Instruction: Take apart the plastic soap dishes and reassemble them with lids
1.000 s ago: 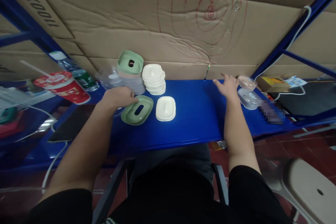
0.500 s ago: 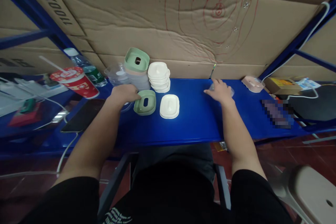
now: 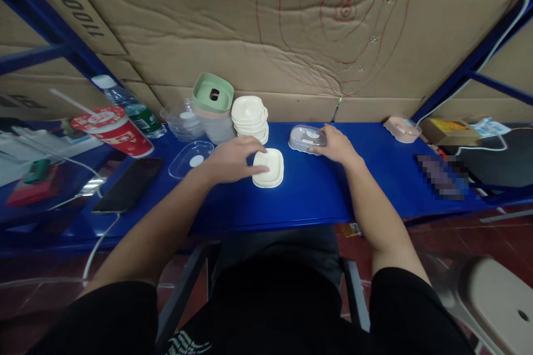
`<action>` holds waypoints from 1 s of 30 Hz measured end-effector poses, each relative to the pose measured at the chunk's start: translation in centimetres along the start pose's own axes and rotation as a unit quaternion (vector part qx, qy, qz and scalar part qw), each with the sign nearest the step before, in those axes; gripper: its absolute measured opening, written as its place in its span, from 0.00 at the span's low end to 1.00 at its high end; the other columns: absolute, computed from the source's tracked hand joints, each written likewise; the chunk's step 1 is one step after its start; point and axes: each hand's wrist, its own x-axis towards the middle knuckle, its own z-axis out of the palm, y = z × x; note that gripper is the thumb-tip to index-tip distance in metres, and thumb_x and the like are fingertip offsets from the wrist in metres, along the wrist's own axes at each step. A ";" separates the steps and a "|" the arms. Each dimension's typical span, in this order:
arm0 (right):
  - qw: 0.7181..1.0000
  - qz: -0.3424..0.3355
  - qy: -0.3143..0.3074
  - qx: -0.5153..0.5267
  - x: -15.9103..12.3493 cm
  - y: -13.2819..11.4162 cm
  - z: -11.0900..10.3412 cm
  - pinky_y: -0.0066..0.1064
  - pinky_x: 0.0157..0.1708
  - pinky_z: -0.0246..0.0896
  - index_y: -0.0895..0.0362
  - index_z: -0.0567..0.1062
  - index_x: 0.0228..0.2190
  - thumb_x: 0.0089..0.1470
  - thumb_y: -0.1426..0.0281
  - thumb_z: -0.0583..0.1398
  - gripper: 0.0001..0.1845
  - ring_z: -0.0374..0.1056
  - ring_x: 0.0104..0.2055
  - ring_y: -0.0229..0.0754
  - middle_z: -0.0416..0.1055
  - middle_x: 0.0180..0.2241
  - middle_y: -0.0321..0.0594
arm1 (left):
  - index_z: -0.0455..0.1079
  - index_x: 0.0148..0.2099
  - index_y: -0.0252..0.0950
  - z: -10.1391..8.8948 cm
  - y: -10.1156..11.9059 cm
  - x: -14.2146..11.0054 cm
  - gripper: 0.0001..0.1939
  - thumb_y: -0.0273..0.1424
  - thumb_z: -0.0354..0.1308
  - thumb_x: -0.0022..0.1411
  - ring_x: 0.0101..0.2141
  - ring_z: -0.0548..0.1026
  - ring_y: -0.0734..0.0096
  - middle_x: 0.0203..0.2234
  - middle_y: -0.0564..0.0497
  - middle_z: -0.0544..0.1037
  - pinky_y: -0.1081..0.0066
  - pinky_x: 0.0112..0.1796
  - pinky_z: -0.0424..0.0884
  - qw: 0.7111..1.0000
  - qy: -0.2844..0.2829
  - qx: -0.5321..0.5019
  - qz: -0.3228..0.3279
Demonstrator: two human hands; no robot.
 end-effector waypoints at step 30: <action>0.914 -0.070 0.039 0.397 -3.2 -11.0 2.0 0.36 0.25 0.68 0.47 0.79 0.44 0.62 0.40 0.64 0.25 0.72 0.23 0.42 0.78 0.28 0.34 | 0.78 0.63 0.42 2.7 3.1 0.1 0.18 0.39 0.54 0.79 0.52 0.81 0.54 0.53 0.44 0.85 0.57 0.52 0.71 0.981 0.153 0.009 0.119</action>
